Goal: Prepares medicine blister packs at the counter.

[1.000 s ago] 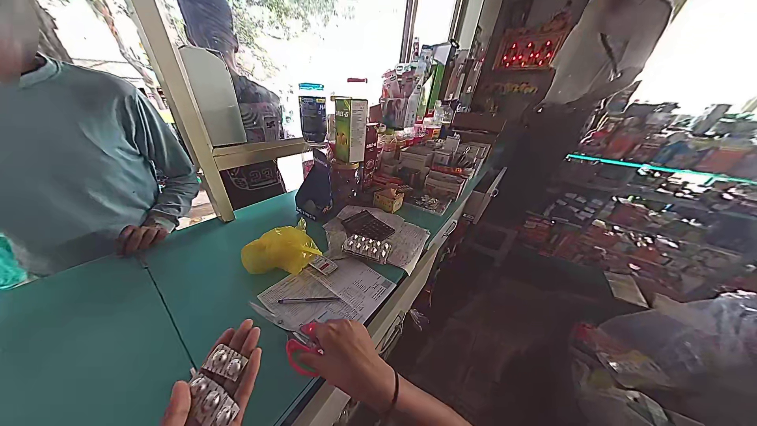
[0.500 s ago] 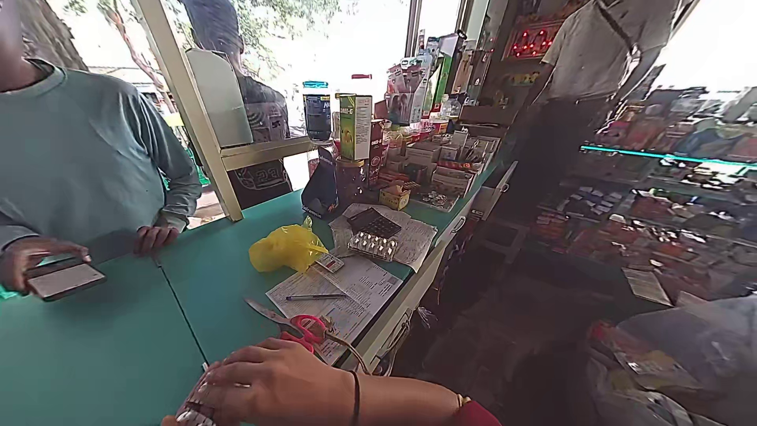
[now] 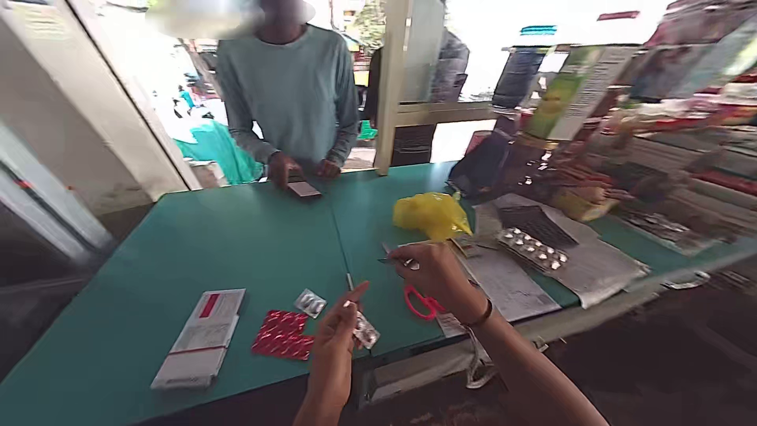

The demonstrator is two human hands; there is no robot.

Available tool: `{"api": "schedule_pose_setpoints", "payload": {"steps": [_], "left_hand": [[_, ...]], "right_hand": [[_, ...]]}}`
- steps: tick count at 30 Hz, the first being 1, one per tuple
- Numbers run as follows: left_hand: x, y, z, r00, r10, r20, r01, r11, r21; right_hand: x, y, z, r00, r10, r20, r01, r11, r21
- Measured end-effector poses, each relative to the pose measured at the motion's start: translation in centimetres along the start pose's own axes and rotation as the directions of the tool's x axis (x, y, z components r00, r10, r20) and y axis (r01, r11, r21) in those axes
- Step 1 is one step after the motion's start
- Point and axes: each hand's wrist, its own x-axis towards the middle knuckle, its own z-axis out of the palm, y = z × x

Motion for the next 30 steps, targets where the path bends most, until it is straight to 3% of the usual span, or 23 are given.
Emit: {"api": "schedule_pose_setpoints", "payload": {"steps": [5,7,10,13,16,18,19,21,23,26,30], "left_hand": [[-1.1,0.3,-1.2,0.995,0.099,-0.003,-0.096,0.973,0.208],[-1.7,0.4,-1.9,0.991,0.132,-0.015,-0.123,0.954,0.273],[-2.3,0.7,-3.2,0.967,0.245,-0.074,-0.203,0.91,0.362],[-2.9,0.8,-3.5,0.938,0.326,-0.12,-0.264,0.893,0.364],[-3.3,0.7,-3.5,0.932,0.357,-0.06,-0.312,0.875,0.369],[-3.4,1.0,-4.5,0.915,0.402,-0.01,-0.327,0.757,0.565],[-3.5,1.3,-5.2,0.901,0.433,-0.016,-0.289,0.628,0.723],[-3.4,1.9,-6.9,0.88,0.47,-0.066,-0.12,0.354,0.928],[-3.3,2.6,-7.9,0.907,0.396,-0.142,0.057,0.219,0.974],[-3.1,3.0,-8.0,0.951,0.225,-0.213,0.181,0.154,0.971],[-3.7,1.9,-8.3,0.923,0.355,-0.148,0.091,0.17,0.981]], "right_hand": [[3.9,-0.3,3.6,0.98,0.056,0.19,-0.023,0.985,-0.171],[4.3,-0.3,4.3,0.987,0.018,0.16,0.008,0.987,-0.161],[2.0,-2.5,3.0,0.989,-0.138,-0.045,0.137,0.99,-0.016],[-2.5,-4.7,2.0,0.97,-0.231,0.072,0.209,0.95,0.233],[-5.3,-5.0,3.5,0.963,-0.269,0.014,0.247,0.901,0.356],[-5.6,-4.1,2.9,0.988,-0.156,-0.006,0.15,0.938,0.313],[-5.5,-3.4,2.4,0.996,-0.086,-0.001,0.083,0.963,0.256],[-5.3,-2.2,2.0,0.999,0.046,0.006,-0.046,0.996,0.072],[-5.0,-1.5,2.4,0.993,0.114,0.017,-0.113,0.993,-0.022],[-4.6,-1.4,3.2,0.991,0.135,0.023,-0.131,0.984,-0.119],[-3.9,-1.9,2.3,0.995,0.054,-0.079,-0.065,0.987,-0.148]]}}
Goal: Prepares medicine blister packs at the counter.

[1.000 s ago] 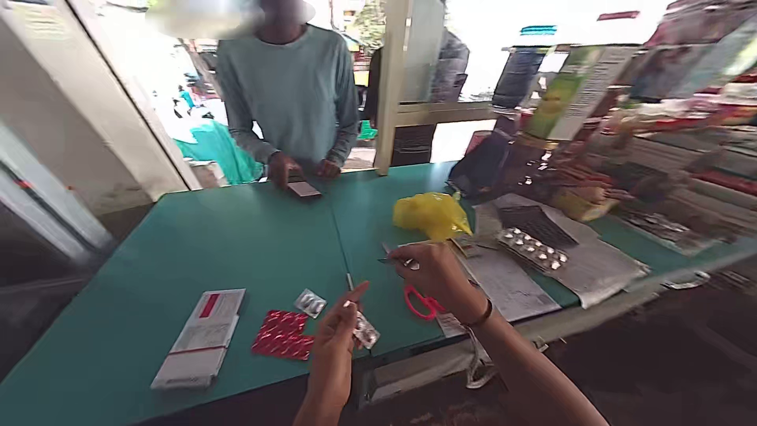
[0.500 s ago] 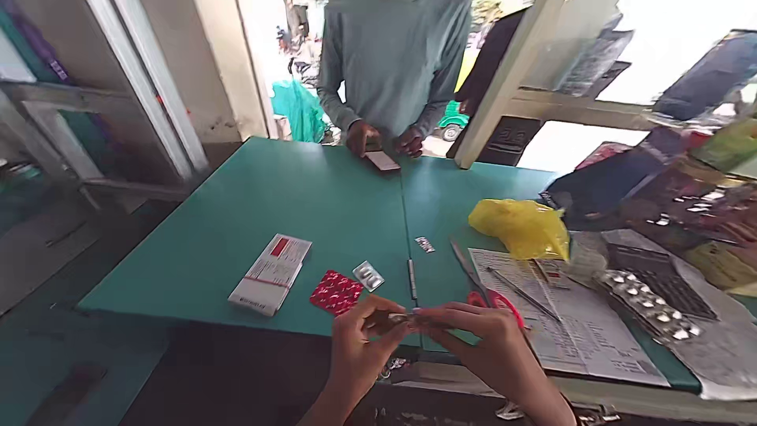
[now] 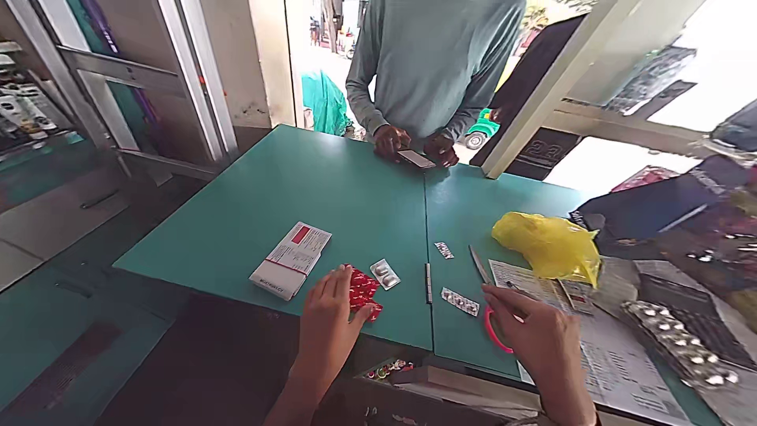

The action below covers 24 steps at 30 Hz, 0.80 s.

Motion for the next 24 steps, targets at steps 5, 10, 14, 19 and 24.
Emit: {"api": "schedule_pose_setpoints", "payload": {"steps": [5,10,14,19,24], "left_hand": [[-0.6,-3.1,-2.3,0.973,0.035,-0.227,-0.026,0.999,0.043],[0.7,-7.5,-4.9,0.97,-0.21,-0.122,0.228,0.961,0.159],[1.0,-7.8,-5.0,0.936,-0.287,-0.204,0.286,0.958,-0.033],[-1.1,-6.1,-6.6,0.92,-0.392,0.019,0.161,0.332,-0.93],[-0.8,-4.3,-6.0,0.885,-0.093,0.457,0.382,-0.417,-0.825]], "right_hand": [[1.0,-1.2,0.0,0.993,-0.081,0.082,0.083,0.996,-0.022],[1.2,-1.9,2.3,0.935,0.039,0.353,0.003,0.993,-0.116],[1.2,-0.7,3.6,0.971,0.032,0.235,-0.01,0.995,-0.096],[0.9,-1.3,3.0,0.99,-0.039,0.137,0.043,0.999,-0.024],[1.1,-3.7,1.8,0.989,-0.147,-0.01,0.147,0.984,0.101]]}}
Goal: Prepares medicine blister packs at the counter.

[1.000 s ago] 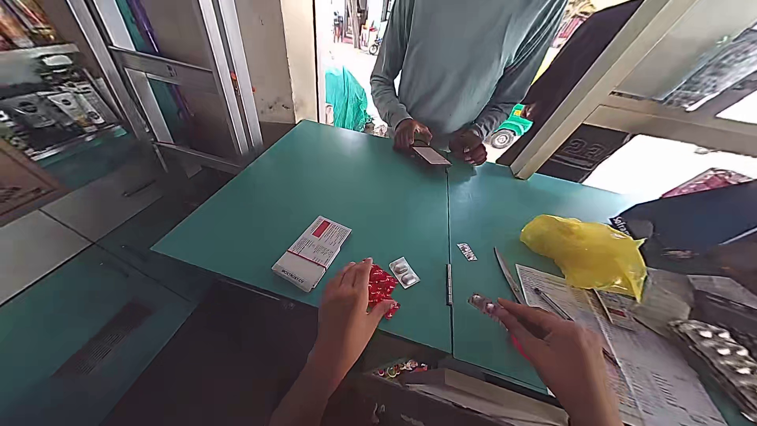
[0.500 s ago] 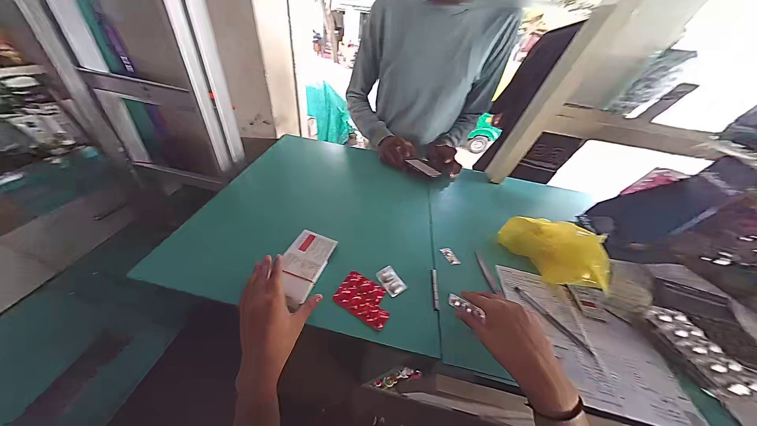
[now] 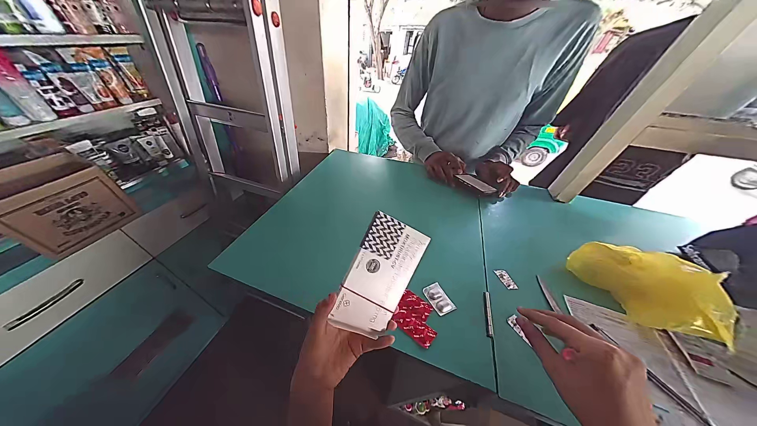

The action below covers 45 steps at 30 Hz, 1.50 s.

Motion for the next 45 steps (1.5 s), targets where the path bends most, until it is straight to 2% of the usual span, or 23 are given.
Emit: {"api": "schedule_pose_setpoints", "payload": {"steps": [2,3,4,5,6,7,8,9,12,17,20,23,24,26,29,31,33,35,38,41,42,44,45], "left_hand": [[0.0,-0.3,0.6,0.995,0.072,-0.071,-0.064,0.992,0.108],[-0.1,-0.3,0.7,0.976,0.191,-0.103,-0.162,0.958,0.238],[-0.2,-0.2,0.5,0.932,0.349,-0.095,-0.274,0.853,0.444],[-0.3,0.3,-0.2,0.867,0.497,-0.023,-0.349,0.64,0.684],[-0.2,1.1,-1.0,0.802,0.592,0.074,-0.338,0.349,0.874],[0.0,2.0,-1.7,0.754,0.642,0.136,-0.245,0.084,0.966],[0.3,2.9,-2.3,0.732,0.662,0.162,-0.123,-0.106,0.987],[0.7,3.6,-2.9,0.725,0.669,0.163,-0.03,-0.206,0.978],[2.9,4.8,-4.5,0.732,0.662,0.161,0.09,-0.328,0.94],[5.0,3.2,-5.7,0.768,0.604,0.215,0.121,-0.466,0.877],[4.9,0.9,-4.0,0.754,0.56,0.344,-0.013,-0.51,0.86],[4.9,-1.4,-2.6,0.845,0.334,0.417,-0.28,-0.388,0.878],[4.8,-1.9,-2.2,0.884,0.246,0.398,-0.306,-0.338,0.89],[4.9,-2.9,-1.1,0.931,0.154,0.332,-0.264,-0.346,0.9],[5.0,-4.0,0.0,0.952,0.161,0.259,-0.17,-0.422,0.891],[5.1,-3.9,0.2,0.953,0.184,0.242,-0.156,-0.389,0.908],[5.0,-3.8,0.4,0.952,0.186,0.245,-0.177,-0.317,0.932],[5.0,-3.9,0.2,0.925,0.233,0.299,-0.231,-0.281,0.932],[4.9,-3.7,-1.1,0.861,0.318,0.396,-0.314,-0.28,0.907],[4.8,-2.8,-2.2,0.835,0.343,0.431,-0.357,-0.26,0.897],[4.7,-2.4,-2.4,0.841,0.331,0.429,-0.369,-0.229,0.901],[4.4,-1.8,-2.5,0.857,0.284,0.43,-0.41,-0.131,0.903],[4.5,-1.8,-2.4,0.855,0.266,0.445,-0.443,-0.07,0.894]], "right_hand": [[-0.1,0.0,-0.1,1.0,-0.01,-0.024,0.01,1.0,-0.009],[-0.2,0.3,-0.2,1.0,-0.016,-0.026,0.016,1.0,-0.014],[-0.3,0.6,-0.1,0.999,-0.028,-0.022,0.028,0.999,-0.016],[-0.6,0.8,0.0,0.999,-0.042,-0.002,0.042,0.999,-0.005],[-0.8,0.8,0.3,0.998,-0.061,0.025,0.06,0.998,0.02],[-0.7,0.6,0.7,0.995,-0.088,0.055,0.085,0.995,0.05],[-0.7,0.3,1.4,0.989,-0.115,0.09,0.108,0.991,0.08],[-0.6,-0.2,2.4,0.98,-0.147,0.137,0.133,0.985,0.111],[0.0,-1.5,5.2,0.938,-0.219,0.269,0.193,0.974,0.119],[1.2,-2.0,7.5,0.902,-0.222,0.369,0.224,0.974,0.039],[2.0,-2.1,6.1,0.882,-0.157,0.443,0.128,0.987,0.094],[2.7,-1.6,5.0,0.864,-0.079,0.497,0.021,0.992,0.121],[2.9,-1.7,4.8,0.855,-0.052,0.516,0.011,0.996,0.083],[3.6,-1.6,4.5,0.863,-0.01,0.505,0.019,1.0,-0.013],[4.8,0.6,3.9,0.948,-0.026,0.319,0.058,0.994,-0.089],[6.4,2.6,3.2,0.985,-0.017,0.173,0.04,0.99,-0.134],[7.8,4.5,2.6,0.994,0.051,0.097,-0.032,0.983,-0.183],[8.7,6.2,2.4,0.989,0.094,0.114,-0.068,0.974,-0.216],[7.9,7.1,1.5,0.987,0.093,0.133,-0.081,0.992,-0.098],[4.8,6.0,-2.2,0.994,0.029,-0.107,-0.035,0.997,-0.064],[3.2,5.8,-3.6,0.987,0.051,-0.154,-0.064,0.995,-0.076],[0.2,5.5,-5.7,0.977,0.19,-0.097,-0.199,0.976,-0.09],[-0.8,5.1,-6.6,0.95,0.312,0.006,-0.31,0.946,-0.095]]}}
